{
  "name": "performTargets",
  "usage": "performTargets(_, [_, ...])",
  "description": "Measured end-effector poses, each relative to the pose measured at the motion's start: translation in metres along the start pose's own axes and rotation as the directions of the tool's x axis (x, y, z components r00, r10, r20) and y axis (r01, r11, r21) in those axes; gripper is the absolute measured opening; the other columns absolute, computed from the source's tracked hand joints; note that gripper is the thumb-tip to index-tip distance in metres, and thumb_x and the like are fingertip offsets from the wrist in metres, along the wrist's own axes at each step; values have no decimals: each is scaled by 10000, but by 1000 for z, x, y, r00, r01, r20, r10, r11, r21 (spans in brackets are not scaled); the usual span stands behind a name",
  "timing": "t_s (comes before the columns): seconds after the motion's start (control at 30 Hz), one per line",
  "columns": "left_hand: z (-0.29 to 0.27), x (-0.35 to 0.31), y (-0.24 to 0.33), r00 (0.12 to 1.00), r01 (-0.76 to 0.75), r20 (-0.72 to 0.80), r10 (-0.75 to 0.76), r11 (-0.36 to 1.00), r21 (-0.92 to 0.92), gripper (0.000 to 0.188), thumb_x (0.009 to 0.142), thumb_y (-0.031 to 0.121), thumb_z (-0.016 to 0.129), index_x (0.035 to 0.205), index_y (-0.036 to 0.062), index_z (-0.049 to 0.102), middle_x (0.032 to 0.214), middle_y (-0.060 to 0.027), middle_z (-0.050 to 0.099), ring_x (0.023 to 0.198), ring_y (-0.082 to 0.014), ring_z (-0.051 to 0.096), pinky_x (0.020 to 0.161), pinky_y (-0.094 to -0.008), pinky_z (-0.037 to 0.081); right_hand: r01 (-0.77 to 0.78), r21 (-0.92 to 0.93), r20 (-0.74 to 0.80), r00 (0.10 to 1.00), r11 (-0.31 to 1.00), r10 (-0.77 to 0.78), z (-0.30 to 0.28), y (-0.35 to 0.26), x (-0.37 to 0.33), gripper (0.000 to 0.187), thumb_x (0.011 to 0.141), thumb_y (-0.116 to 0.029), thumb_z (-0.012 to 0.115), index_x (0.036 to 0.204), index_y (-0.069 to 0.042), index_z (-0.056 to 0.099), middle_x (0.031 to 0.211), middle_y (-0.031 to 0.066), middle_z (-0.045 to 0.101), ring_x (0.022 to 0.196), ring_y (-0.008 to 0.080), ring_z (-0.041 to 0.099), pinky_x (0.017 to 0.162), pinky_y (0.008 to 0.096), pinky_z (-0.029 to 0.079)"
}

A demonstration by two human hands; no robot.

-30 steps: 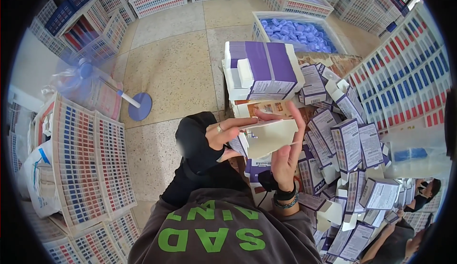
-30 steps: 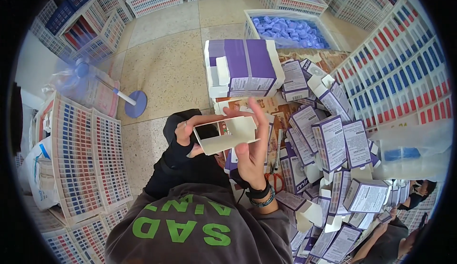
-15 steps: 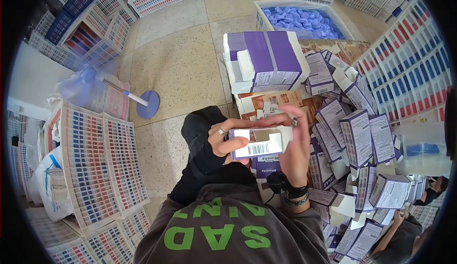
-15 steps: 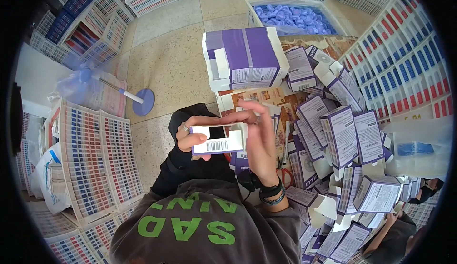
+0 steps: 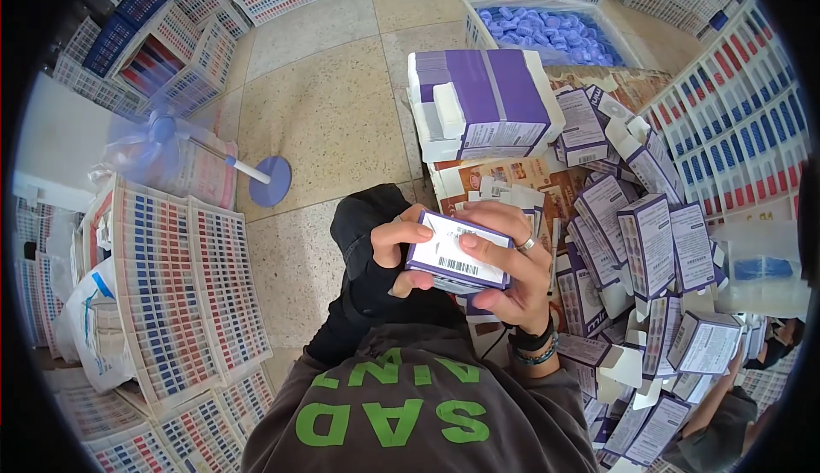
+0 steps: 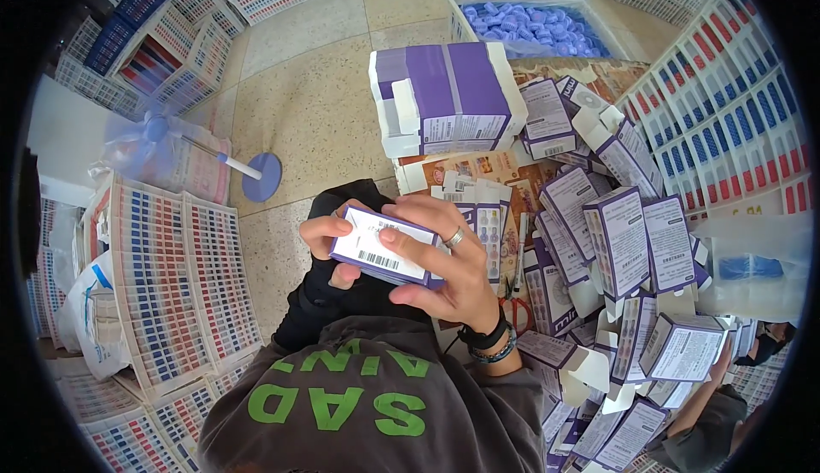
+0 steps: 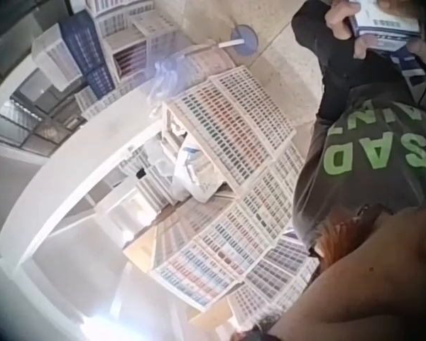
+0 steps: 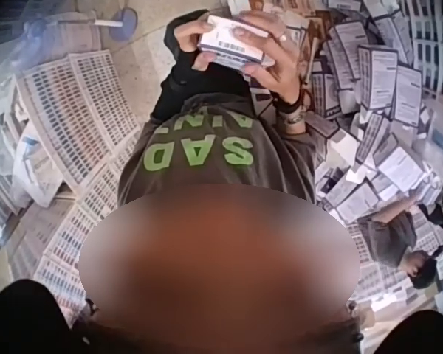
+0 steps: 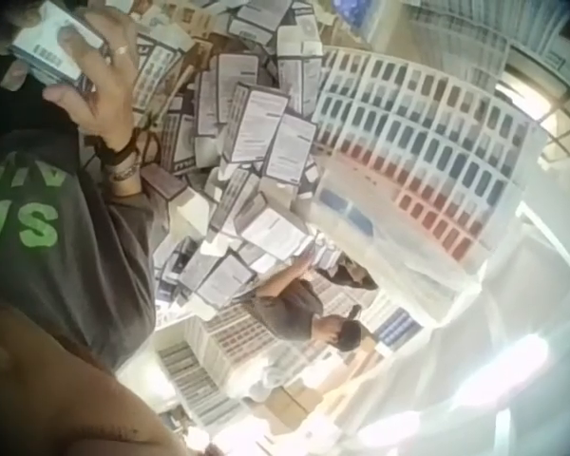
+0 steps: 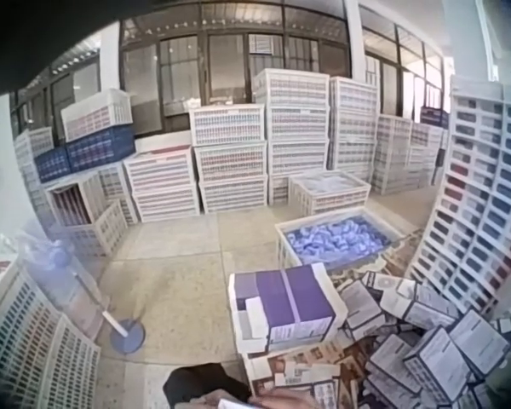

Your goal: The person folds a purple and white box by hand, places a white insert inside, and sets it on a table. After repeating this, they use shears to cut the plastic band off a stack of flat boxes and then sort through them.

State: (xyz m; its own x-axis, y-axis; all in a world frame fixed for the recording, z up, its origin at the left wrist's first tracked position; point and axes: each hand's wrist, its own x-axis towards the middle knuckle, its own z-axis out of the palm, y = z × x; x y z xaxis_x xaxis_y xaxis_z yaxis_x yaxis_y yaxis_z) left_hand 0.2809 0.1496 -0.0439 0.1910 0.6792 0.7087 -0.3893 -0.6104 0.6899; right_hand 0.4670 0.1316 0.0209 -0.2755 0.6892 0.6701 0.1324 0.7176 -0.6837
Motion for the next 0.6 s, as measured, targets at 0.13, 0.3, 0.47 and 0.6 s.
performTargets(0.13, [-6,-4,15,999,48,6,-47,999,-8,554,849,324,716,1201,83,363,1023,-164,513,842,-245,525,743,-355,433,46,-94,15,999,995,-45,13,-6,1,507,679,-306,801,1090,-35,680,1139,180,598,1017,386,605,854,433,503])
performTargets(0.3, [-21,-17,36,998,70,1,-70,998,-9,561,850,319,713,1215,84,358,1021,-163,518,846,-242,525,749,-352,432,125,-206,81,991,971,-110,32,-15,5,521,748,-416,733,1106,-40,683,1086,214,622,978,372,630,791,432,521])
performTargets(0.47, [-42,-33,67,996,94,0,-94,996,1,563,858,318,702,1243,64,380,1078,-181,527,910,-259,546,806,-360,441,61,-147,69,996,987,-52,58,-50,6,508,660,-284,810,1092,-48,683,1115,174,609,934,349,643,802,407,533])
performTargets(0.6, [-62,-43,91,992,90,81,-96,994,70,579,866,395,671,1246,71,379,1087,-185,525,921,-252,545,810,-361,441,86,-191,74,995,978,-73,81,-74,2,493,660,-274,810,1087,-58,688,1097,166,618,916,331,653,782,386,540])
